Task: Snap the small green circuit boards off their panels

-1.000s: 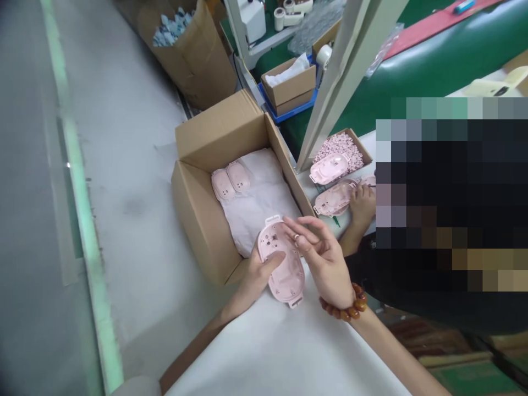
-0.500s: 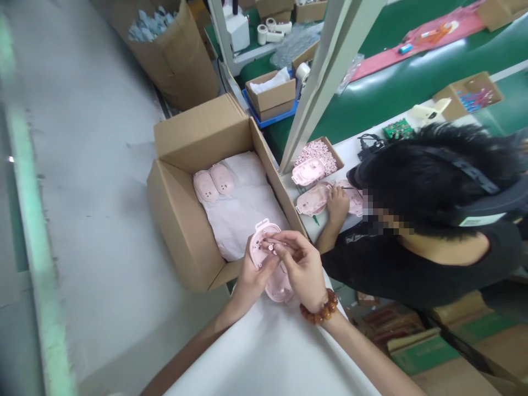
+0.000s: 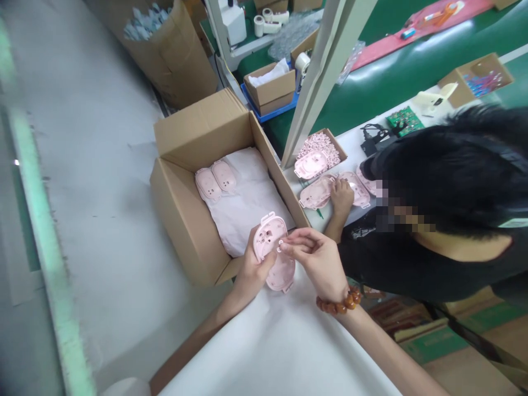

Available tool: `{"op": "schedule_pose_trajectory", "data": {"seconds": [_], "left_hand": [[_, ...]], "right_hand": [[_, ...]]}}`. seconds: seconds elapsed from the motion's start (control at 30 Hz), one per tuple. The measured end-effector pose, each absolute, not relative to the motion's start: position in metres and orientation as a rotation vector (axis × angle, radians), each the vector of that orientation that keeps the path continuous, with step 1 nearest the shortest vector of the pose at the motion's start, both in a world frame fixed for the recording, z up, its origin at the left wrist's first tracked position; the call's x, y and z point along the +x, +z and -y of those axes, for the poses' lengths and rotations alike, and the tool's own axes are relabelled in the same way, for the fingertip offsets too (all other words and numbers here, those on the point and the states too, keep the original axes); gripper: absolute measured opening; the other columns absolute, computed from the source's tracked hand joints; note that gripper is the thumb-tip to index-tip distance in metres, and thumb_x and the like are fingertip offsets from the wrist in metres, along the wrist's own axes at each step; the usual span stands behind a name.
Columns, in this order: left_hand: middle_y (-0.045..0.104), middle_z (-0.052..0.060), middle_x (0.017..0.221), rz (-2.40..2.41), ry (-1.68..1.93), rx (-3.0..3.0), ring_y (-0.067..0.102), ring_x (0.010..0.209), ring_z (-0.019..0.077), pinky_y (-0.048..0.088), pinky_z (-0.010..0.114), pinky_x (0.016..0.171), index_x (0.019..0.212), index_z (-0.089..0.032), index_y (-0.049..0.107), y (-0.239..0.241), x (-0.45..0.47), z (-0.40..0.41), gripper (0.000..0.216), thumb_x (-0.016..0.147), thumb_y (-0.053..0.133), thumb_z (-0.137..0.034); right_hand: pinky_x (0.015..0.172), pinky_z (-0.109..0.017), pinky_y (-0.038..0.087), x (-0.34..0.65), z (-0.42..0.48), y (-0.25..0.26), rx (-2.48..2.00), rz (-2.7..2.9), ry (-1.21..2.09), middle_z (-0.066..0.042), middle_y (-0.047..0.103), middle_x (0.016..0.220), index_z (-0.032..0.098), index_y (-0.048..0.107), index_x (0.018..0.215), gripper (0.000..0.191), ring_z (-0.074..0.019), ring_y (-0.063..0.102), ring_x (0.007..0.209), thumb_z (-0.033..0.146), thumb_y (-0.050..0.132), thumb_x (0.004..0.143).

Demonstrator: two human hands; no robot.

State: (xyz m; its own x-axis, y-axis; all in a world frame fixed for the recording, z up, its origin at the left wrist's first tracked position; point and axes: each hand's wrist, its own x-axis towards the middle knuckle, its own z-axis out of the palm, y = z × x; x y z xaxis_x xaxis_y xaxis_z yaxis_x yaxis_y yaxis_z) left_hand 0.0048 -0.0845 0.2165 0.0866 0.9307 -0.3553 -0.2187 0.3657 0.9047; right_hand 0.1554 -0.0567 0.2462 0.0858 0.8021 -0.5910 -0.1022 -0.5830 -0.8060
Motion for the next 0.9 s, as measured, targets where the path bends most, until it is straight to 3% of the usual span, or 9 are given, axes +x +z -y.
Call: {"op": "schedule_pose_trajectory", "data": {"seconds": [0.1, 0.23, 0.63, 0.9], "left_hand": [[0.068, 0.006, 0.128, -1.151, 0.955, 0.717, 0.063, 0.120, 0.0238, 0.048, 0.040, 0.107, 0.134, -0.024, 0.050, 0.220, 0.001, 0.080, 0.054, 0.083, 0.062, -0.013], [0.066, 0.006, 0.129, -1.208, 0.957, 0.685, 0.063, 0.119, 0.0227, 0.048, 0.038, 0.107, 0.133, -0.024, 0.047, 0.222, 0.002, 0.078, 0.044, 0.091, 0.064, -0.023], [0.065, 0.009, 0.137, -1.139, 0.967, 0.917, 0.060, 0.130, 0.0229, 0.047, 0.036, 0.110, 0.136, -0.024, 0.051, 0.231, 0.007, 0.079, 0.034, 0.105, 0.048, -0.038], [0.074, 0.006, 0.104, -1.337, 0.795, 1.100, 0.070, 0.093, 0.0197, 0.053, 0.030, 0.082, 0.118, -0.022, 0.057, 0.240, 0.003, 0.071, 0.021, 0.104, 0.047, -0.035]], "right_hand": [[0.068, -0.027, 0.065, 0.148, 0.061, 0.244, -1.640, 0.707, 1.466, -0.007, 0.079, 0.080, 0.018, 0.072, 0.080, 0.049, -0.0217, 0.078, 0.075, 0.039, 0.102, 0.048], [0.067, -0.025, 0.065, 0.140, 0.063, 0.244, -1.654, 0.854, 1.298, -0.006, 0.078, 0.081, 0.019, 0.073, 0.080, 0.038, -0.0192, 0.076, 0.077, 0.039, 0.098, 0.059], [0.078, -0.030, 0.066, 0.140, 0.058, 0.254, -1.614, 1.233, 1.010, -0.004, 0.078, 0.088, 0.020, 0.075, 0.088, 0.020, -0.0179, 0.075, 0.079, 0.035, 0.085, 0.080], [0.072, -0.034, 0.065, 0.140, 0.063, 0.255, -1.678, 1.305, 0.879, -0.005, 0.077, 0.084, 0.021, 0.073, 0.085, 0.022, -0.0217, 0.074, 0.076, 0.040, 0.084, 0.081]]}}
